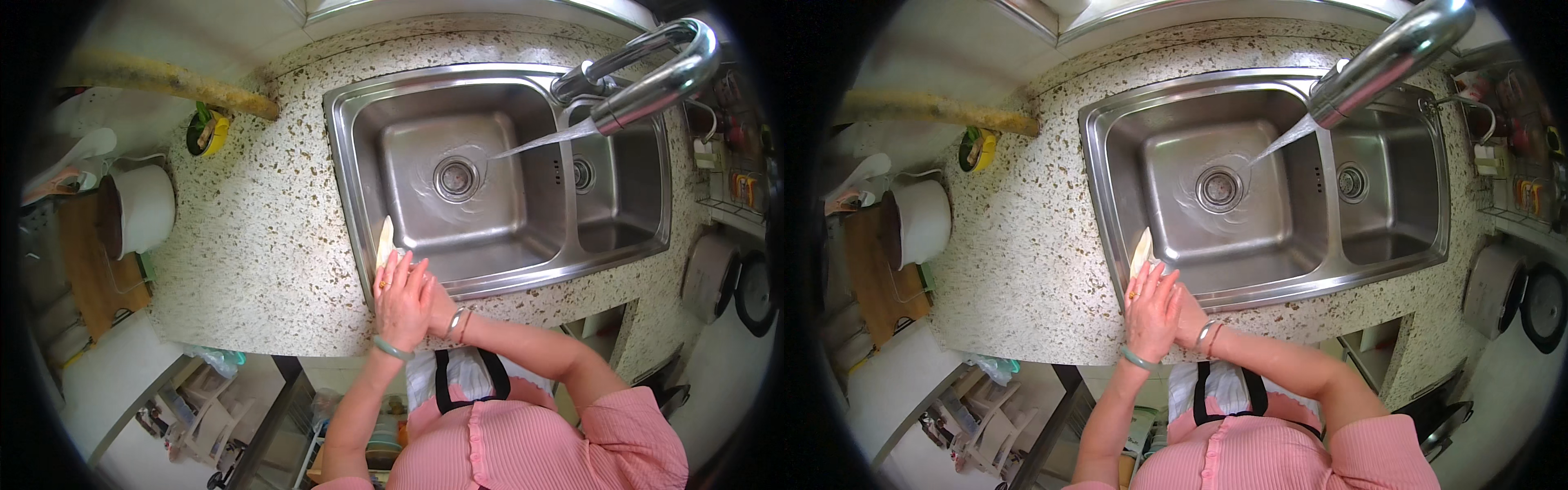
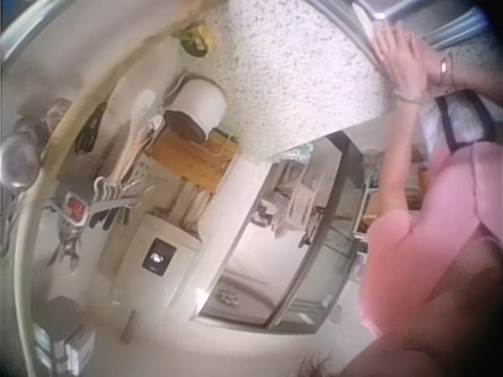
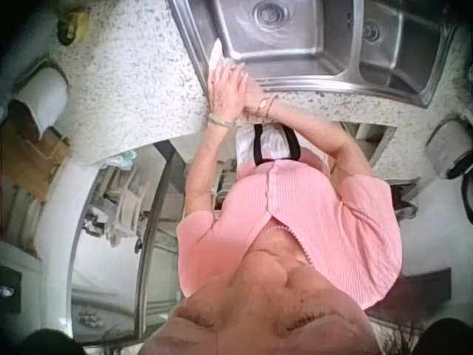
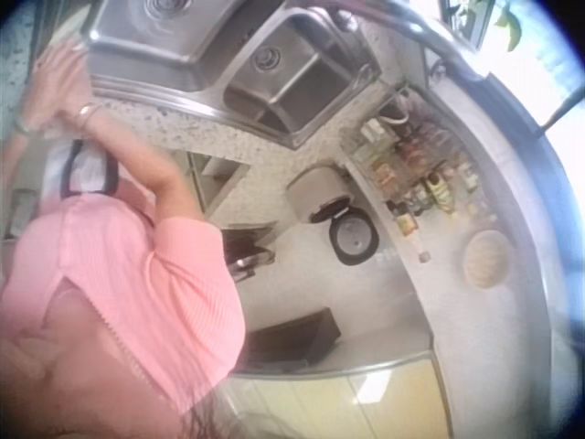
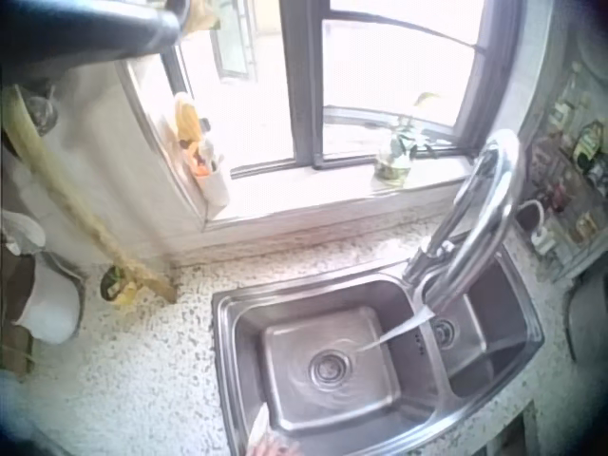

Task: The person washes a black cooking pot under running water, then places it into a rice cooker. They proceed to wipe the kitchen countertop and the stainless steel sink with a cloth, rinsing the cloth under the tap multiple times to clean the surfaces.

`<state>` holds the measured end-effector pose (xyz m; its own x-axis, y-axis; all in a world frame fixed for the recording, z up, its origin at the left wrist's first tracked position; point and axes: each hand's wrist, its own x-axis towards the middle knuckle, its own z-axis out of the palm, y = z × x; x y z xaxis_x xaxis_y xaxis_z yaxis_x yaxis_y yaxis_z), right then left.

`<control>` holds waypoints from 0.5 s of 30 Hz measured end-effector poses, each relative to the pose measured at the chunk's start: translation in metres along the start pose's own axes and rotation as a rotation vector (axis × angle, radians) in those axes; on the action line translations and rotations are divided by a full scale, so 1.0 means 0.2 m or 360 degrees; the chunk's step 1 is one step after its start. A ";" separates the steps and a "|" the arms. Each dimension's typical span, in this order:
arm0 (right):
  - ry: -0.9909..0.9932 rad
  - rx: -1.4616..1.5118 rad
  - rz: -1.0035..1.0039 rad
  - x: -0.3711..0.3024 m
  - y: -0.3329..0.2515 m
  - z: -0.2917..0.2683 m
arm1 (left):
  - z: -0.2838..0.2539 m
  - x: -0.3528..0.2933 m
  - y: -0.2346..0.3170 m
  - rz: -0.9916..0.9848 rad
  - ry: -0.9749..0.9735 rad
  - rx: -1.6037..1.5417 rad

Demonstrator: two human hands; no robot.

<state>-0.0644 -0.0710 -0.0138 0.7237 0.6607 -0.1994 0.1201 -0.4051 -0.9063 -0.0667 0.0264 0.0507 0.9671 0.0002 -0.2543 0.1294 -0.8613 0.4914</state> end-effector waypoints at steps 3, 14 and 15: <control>-0.0059 -0.0213 -0.0347 -0.06 0.09 -0.21 | 0.07 0.01 0.08 0.0047 -0.0118 -0.0072; -0.0772 0.0671 0.0284 0.01 0.48 -0.58 | 0.22 0.12 0.35 0.0198 -0.0004 -0.0638; -0.0777 0.1095 0.0162 0.07 0.50 -0.51 | 0.22 0.12 0.31 0.0162 0.0021 -0.0631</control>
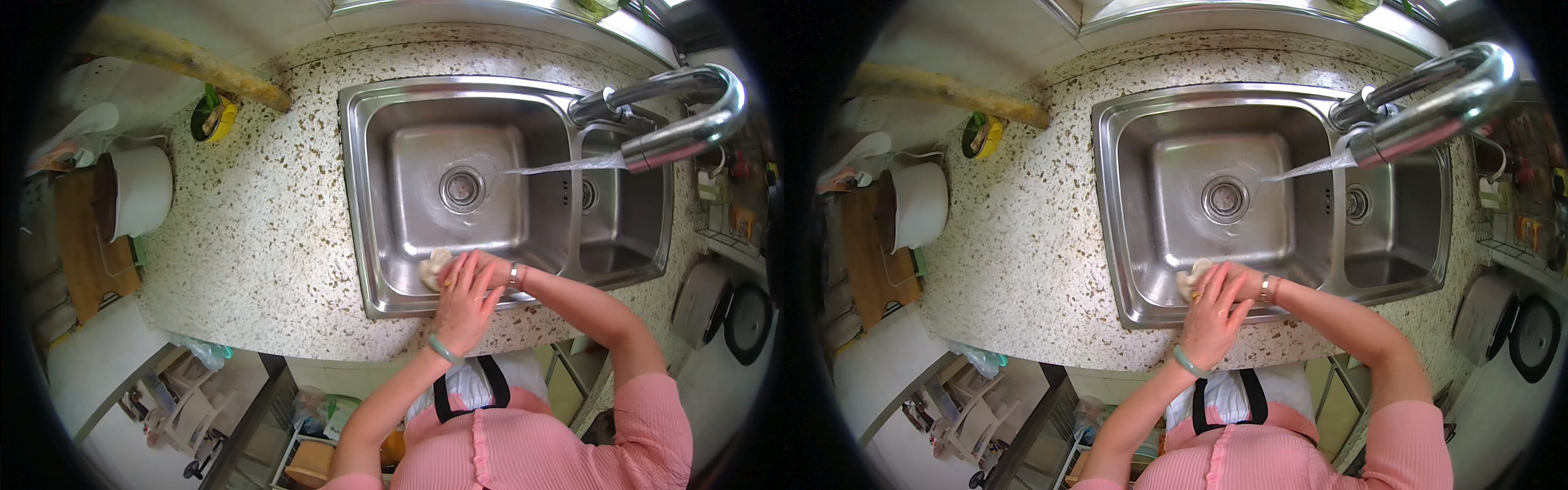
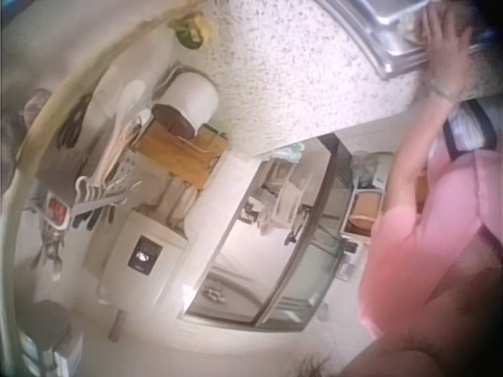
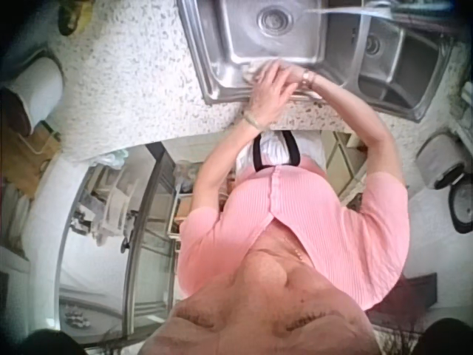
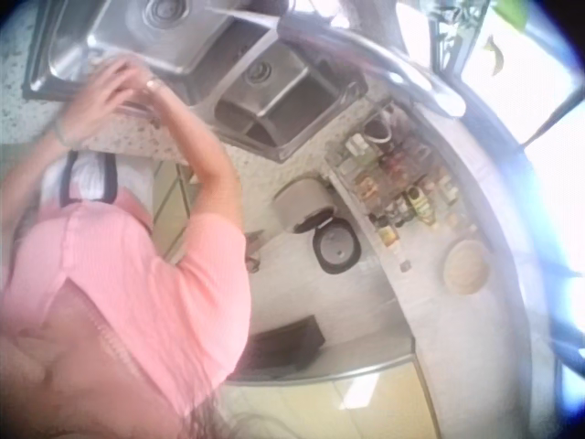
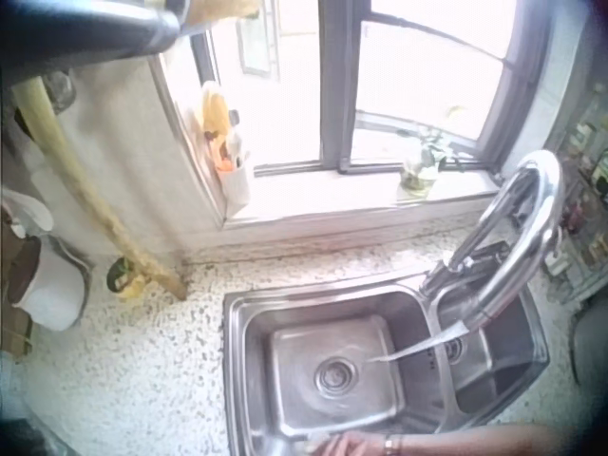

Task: The person washes a black cooking pot under running water, then places it into a rice cooker. They proceed to wipe the kitchen countertop and the stainless steel sink with a cloth, rinsing the cloth under the tap multiple times to clean the surfaces.

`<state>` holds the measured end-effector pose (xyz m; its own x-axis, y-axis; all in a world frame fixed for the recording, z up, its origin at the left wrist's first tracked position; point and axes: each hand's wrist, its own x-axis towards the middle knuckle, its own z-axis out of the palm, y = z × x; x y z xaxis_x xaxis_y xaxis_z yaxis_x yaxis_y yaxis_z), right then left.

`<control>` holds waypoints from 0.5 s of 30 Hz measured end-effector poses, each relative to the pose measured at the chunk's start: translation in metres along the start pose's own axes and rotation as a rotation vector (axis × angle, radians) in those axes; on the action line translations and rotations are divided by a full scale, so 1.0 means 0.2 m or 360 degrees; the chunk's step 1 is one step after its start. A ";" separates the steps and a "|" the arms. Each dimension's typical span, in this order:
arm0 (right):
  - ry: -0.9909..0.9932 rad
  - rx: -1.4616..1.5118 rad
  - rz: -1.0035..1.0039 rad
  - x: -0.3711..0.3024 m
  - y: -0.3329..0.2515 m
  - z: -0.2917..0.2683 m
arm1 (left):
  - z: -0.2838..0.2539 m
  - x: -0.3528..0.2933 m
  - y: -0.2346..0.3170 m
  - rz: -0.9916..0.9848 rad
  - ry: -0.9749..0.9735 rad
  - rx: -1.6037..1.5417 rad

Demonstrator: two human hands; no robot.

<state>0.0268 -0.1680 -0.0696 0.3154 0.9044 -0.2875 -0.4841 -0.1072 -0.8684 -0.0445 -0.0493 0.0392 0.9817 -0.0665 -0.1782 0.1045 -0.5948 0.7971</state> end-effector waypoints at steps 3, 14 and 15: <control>-0.0280 0.0073 0.0015 0.29 0.07 0.05 | -0.06 -0.01 -0.07 -0.0176 0.0009 -0.0016; 0.0455 -0.2474 -0.0043 0.77 0.30 -0.27 | 0.03 0.33 -0.42 -0.0454 -0.0154 -0.0003; 0.0628 -0.2453 0.0081 0.80 0.23 -0.37 | 0.02 0.38 -0.41 -0.0493 -0.0194 -0.0065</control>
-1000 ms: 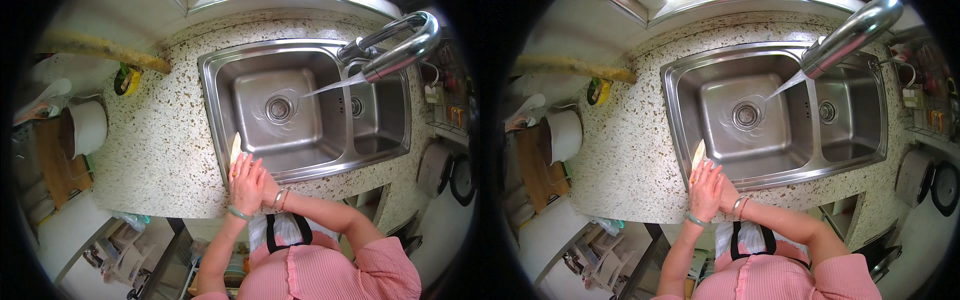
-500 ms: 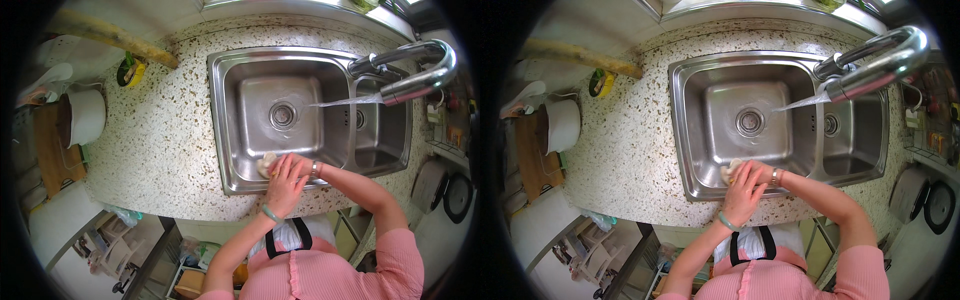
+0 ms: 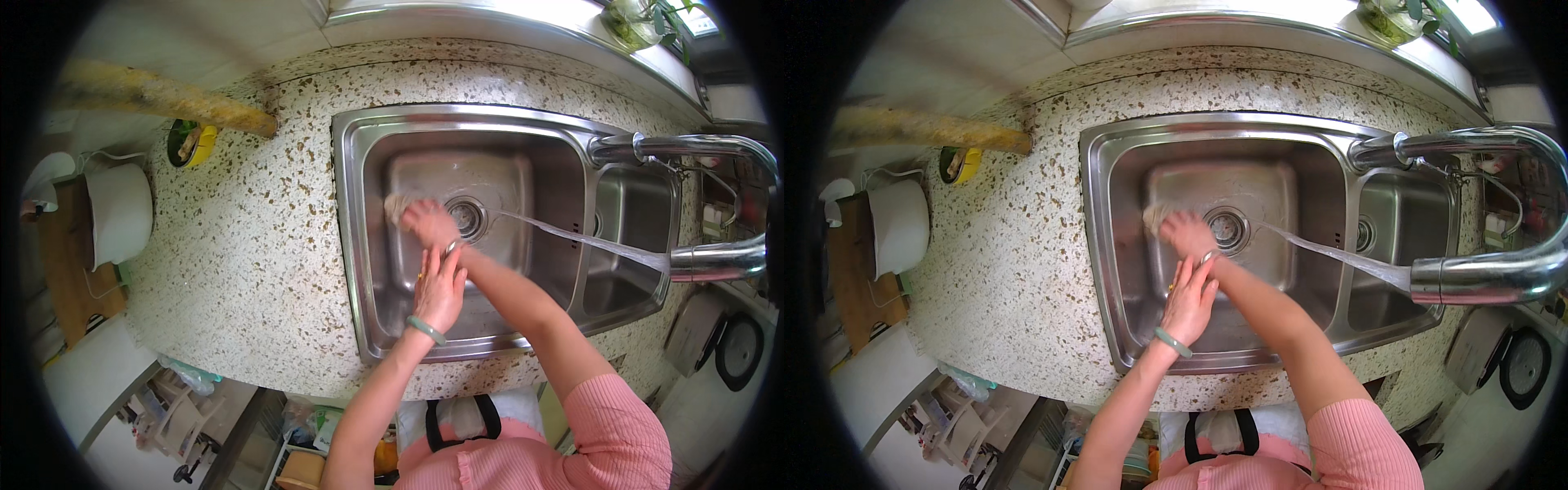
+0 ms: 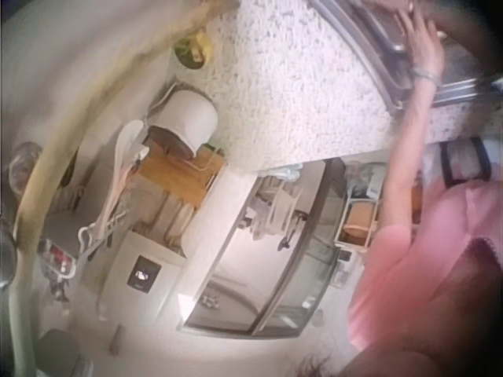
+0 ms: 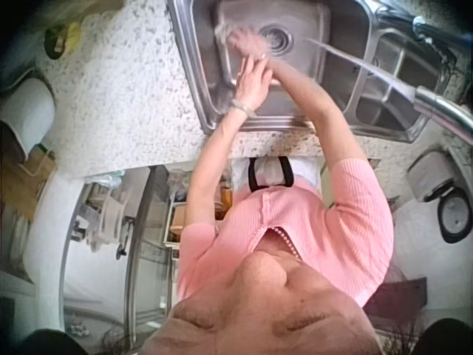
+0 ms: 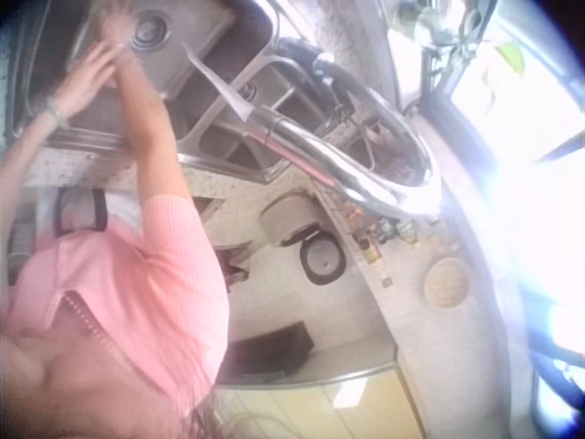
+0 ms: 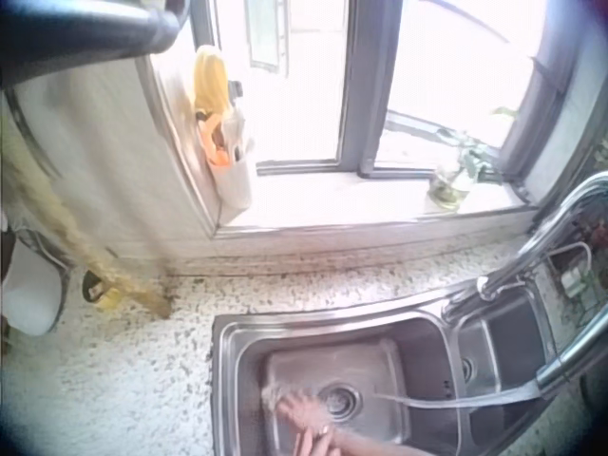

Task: The person washes a black cooking pot under running water, then places it into a rice cooker. They proceed to wipe the kitchen countertop and the stainless steel sink with a cloth, rinsing the cloth under the tap multiple times to clean the surfaces.

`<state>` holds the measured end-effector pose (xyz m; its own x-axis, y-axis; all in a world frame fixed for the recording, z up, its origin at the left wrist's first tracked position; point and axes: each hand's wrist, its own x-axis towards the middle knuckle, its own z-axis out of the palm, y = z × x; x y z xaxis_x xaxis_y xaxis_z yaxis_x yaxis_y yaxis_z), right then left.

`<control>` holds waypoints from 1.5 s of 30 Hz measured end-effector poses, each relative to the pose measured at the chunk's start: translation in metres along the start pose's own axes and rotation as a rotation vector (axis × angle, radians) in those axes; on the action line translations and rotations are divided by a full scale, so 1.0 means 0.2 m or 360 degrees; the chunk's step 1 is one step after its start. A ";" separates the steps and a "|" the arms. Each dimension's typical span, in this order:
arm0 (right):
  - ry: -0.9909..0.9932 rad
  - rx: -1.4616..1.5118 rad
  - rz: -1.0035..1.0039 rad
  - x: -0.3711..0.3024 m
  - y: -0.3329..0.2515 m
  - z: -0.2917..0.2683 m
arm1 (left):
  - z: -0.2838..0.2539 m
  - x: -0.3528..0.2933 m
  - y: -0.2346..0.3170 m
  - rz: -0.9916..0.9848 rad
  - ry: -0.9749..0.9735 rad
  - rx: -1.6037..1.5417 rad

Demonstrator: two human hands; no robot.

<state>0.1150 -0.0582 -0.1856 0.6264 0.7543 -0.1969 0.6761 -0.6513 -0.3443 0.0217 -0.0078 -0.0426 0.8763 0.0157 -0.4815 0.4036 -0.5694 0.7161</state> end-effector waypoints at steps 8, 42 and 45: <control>0.0391 0.0036 0.0826 -0.27 0.54 -0.22 | 0.11 0.15 0.01 -0.0053 -0.0085 -0.0113; 0.1242 0.0605 0.1046 0.05 0.49 -0.03 | 0.07 0.06 -0.08 -0.0144 0.0153 -0.0514; 0.1163 0.0713 0.0673 0.22 0.22 0.04 | 0.04 0.04 -0.13 -0.0093 0.0451 -0.0590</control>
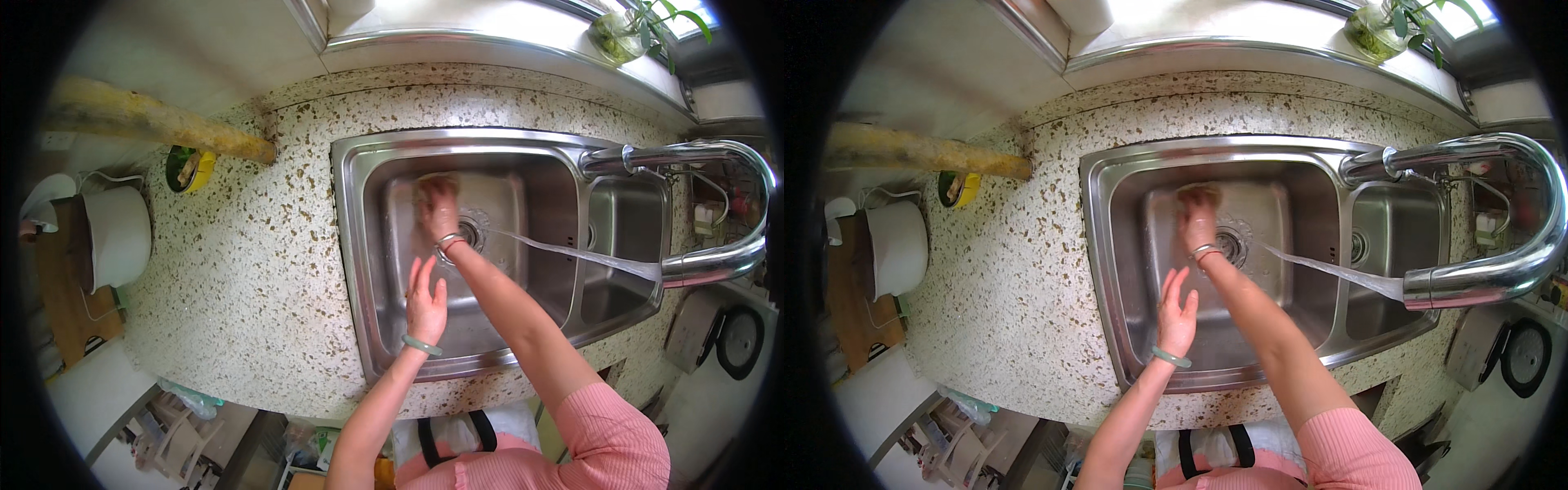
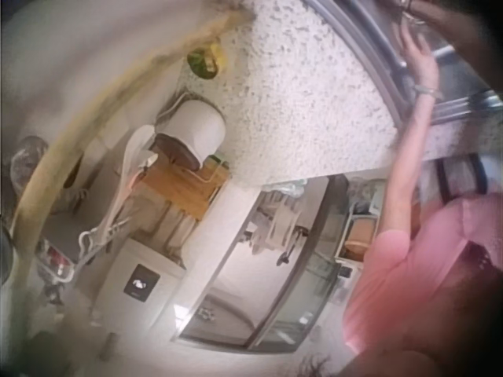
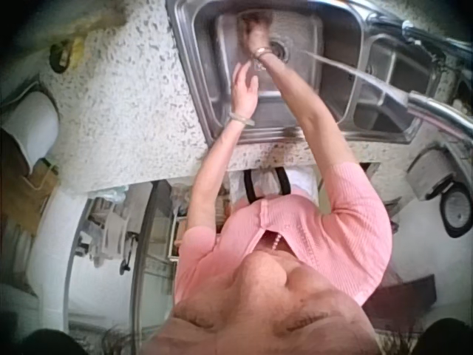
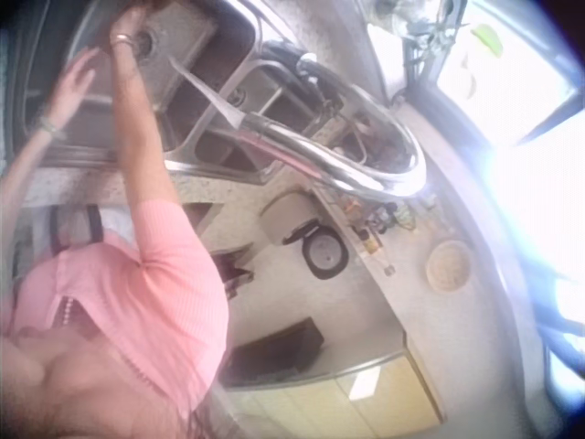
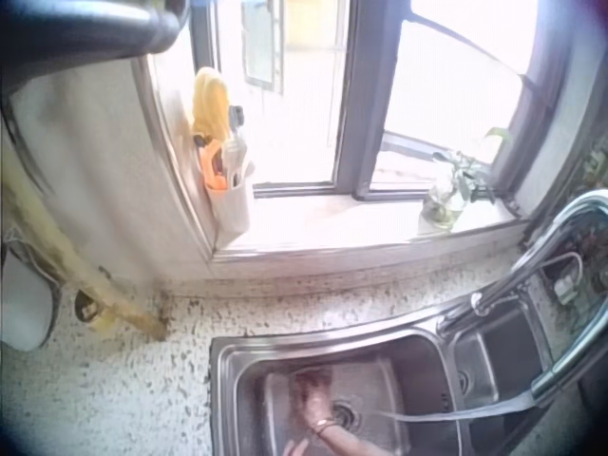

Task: The person washes a black cooking pot under running water, then places it into a rice cooker. They proceed to wipe the kitchen countertop and the stainless steel sink with a cloth, rinsing the cloth under the tap multiple times to clean the surfaces.

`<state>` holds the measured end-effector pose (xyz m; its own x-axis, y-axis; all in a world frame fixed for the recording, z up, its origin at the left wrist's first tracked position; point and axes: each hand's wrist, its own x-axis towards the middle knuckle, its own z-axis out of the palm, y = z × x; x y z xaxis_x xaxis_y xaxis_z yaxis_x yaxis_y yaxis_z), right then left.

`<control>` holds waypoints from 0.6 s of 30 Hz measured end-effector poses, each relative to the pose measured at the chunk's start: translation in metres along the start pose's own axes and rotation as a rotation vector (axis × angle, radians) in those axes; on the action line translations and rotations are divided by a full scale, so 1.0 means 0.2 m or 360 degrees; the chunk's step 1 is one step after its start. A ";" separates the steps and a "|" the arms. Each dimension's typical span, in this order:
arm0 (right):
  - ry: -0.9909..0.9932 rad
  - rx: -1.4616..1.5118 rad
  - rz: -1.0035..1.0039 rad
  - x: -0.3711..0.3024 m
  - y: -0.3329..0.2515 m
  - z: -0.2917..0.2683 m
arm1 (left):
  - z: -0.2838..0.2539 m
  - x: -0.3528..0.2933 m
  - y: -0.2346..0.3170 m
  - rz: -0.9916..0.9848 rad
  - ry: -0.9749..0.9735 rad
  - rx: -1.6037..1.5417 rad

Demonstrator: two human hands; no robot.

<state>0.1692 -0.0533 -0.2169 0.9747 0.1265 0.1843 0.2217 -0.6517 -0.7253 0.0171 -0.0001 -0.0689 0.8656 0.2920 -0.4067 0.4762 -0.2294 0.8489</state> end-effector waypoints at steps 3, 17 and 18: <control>-0.0411 0.0119 -0.0155 -0.06 -0.13 0.06 | -0.04 0.00 0.02 0.0085 0.0164 0.0116; -0.0646 0.1230 0.1540 -0.32 0.17 -0.81 | 0.09 -0.07 0.02 -0.0082 -0.0223 -0.0198; -0.0278 0.1444 0.1579 -0.24 0.11 -0.85 | 0.11 -0.05 0.01 -0.0216 -0.0280 -0.0416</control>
<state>0.1229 -0.2020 -0.1289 0.7094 0.0319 -0.7041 -0.6962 0.1867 -0.6931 0.0132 -0.0244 -0.0710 0.8214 0.1337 -0.5545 0.5528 0.0529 0.8316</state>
